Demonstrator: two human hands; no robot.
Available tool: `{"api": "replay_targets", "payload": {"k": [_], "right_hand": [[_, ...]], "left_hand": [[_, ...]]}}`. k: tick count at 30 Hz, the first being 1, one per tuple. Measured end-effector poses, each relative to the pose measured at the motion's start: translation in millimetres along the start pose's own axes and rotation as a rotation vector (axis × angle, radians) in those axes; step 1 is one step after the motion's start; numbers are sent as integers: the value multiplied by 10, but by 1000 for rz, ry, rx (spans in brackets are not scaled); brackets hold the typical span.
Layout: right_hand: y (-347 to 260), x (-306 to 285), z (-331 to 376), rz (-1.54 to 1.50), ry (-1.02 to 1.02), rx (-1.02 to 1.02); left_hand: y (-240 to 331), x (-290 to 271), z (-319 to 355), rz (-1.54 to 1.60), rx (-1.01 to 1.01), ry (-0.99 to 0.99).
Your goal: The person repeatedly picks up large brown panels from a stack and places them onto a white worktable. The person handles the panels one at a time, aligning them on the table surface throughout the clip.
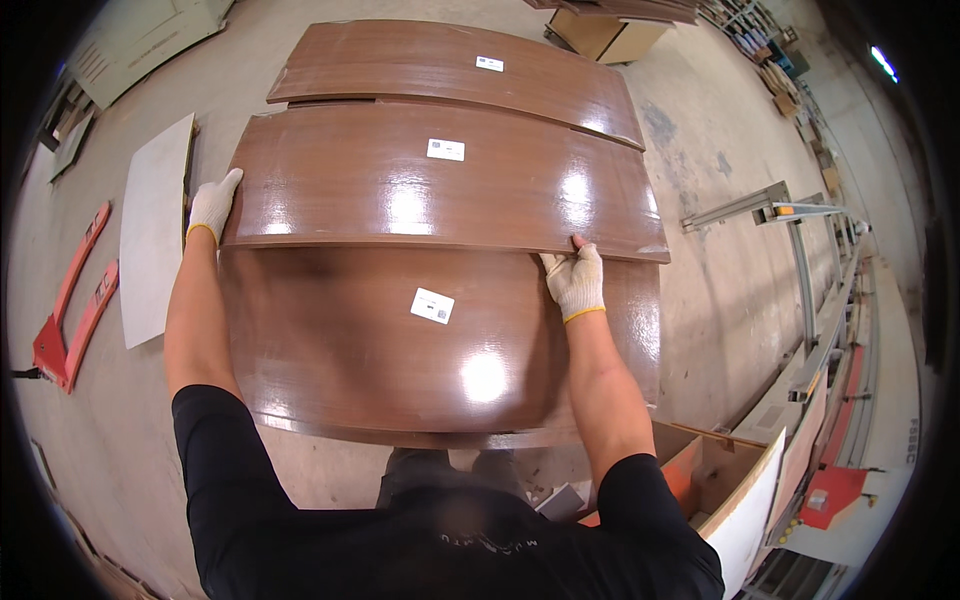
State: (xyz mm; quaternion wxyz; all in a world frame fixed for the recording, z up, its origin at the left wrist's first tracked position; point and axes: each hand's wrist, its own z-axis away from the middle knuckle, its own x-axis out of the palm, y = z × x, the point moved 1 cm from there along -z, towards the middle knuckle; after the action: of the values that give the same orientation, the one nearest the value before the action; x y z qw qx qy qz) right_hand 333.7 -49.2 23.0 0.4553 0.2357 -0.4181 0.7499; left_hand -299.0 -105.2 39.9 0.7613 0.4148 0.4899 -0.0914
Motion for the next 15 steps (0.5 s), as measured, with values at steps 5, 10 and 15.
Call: {"api": "replay_targets", "payload": {"k": [5, 10, 15], "right_hand": [[-15, 82, -86, 114, -10, 7], [17, 68, -91, 210, -41, 50], [-103, 143, 77, 465, 26, 137]], "left_hand": [[48, 175, -270, 18, 14, -13], [-13, 234, -548, 43, -6, -9], [150, 200, -579, -92, 21, 28]]}}
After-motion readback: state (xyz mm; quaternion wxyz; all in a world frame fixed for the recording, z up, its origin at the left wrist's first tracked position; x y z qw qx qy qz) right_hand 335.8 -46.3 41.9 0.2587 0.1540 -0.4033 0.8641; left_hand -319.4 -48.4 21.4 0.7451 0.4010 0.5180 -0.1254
